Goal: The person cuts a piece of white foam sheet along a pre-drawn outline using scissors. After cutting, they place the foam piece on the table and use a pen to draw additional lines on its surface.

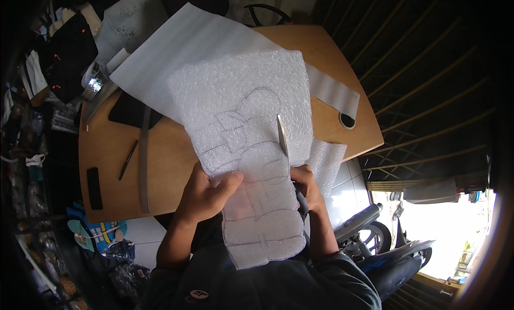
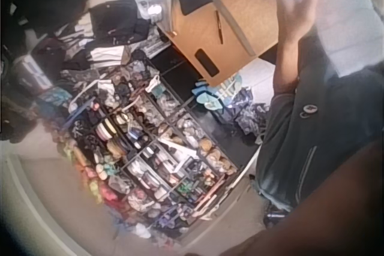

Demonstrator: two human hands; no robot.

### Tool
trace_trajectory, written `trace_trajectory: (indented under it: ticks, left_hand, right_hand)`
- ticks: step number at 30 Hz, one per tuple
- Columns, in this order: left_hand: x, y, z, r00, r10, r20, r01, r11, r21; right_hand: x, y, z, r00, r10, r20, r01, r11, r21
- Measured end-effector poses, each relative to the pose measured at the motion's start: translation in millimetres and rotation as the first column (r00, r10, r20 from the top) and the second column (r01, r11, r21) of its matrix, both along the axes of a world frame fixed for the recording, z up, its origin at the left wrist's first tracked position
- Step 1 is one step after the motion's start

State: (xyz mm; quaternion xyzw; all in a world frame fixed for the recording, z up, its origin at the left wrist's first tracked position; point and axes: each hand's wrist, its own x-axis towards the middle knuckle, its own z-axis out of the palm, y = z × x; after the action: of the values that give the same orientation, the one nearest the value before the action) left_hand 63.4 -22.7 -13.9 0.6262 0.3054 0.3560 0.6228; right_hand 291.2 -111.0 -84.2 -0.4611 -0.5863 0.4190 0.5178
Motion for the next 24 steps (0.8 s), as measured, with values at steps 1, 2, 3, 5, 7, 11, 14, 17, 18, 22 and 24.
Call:
trace_trajectory:
  ticks: [1,2,3,5,7,11,14,17,18,22,24]
  left_hand:
    - [-0.2,0.5,1.4,1.000,-0.007,-0.003,0.007,1.000,-0.001]
    - [-0.4,0.9,2.7,1.000,-0.013,-0.006,0.013,1.000,-0.002]
    - [-0.7,1.0,3.3,1.000,-0.019,-0.008,0.019,1.000,-0.005]
    - [1.2,-0.5,3.4,1.000,-0.015,0.017,0.015,1.000,0.000]
    - [4.0,-2.0,2.4,0.999,-0.015,0.048,0.015,1.000,0.000]
    - [7.5,-6.4,-4.5,0.997,-0.010,0.073,0.010,1.000,-0.003]
    - [8.6,-9.6,-5.2,0.998,-0.014,0.060,0.015,1.000,-0.017]
    - [12.0,-13.3,-5.1,0.997,0.001,0.077,0.000,1.000,-0.023]
    - [13.3,-14.1,-5.3,0.996,0.011,0.086,-0.010,1.000,-0.021]
    - [15.5,-15.7,-5.2,0.996,0.003,0.089,-0.003,1.000,0.001]
    - [17.1,-17.7,-3.6,0.994,0.010,0.112,-0.007,1.000,-0.026]
  right_hand:
    - [-0.9,0.4,1.9,1.000,-0.001,-0.008,0.001,1.000,-0.010]
    - [-2.0,0.2,1.6,1.000,-0.007,-0.015,0.007,1.000,-0.026]
    - [-3.3,-0.7,1.6,1.000,-0.013,-0.021,0.012,0.999,-0.044]
    - [-3.7,-2.9,-3.0,0.998,-0.043,0.034,0.043,0.999,-0.012]
    - [-0.9,-4.9,-17.9,0.983,-0.103,0.155,0.089,0.992,0.092]
    - [-17.4,-1.3,-18.9,0.989,-0.101,-0.107,0.108,0.992,0.060]
    - [-39.7,-2.2,-8.1,0.912,-0.196,-0.360,0.181,0.981,-0.074]
    - [-42.6,-2.6,-14.1,0.898,-0.212,-0.385,0.185,0.977,-0.104]
    - [-42.5,-2.5,-16.0,0.908,-0.209,-0.362,0.186,0.978,-0.097]
    - [-41.1,-0.5,-18.7,0.958,-0.191,-0.212,0.187,0.982,-0.036]
    - [-40.0,0.4,-18.4,0.970,-0.185,-0.159,0.186,0.983,-0.011]
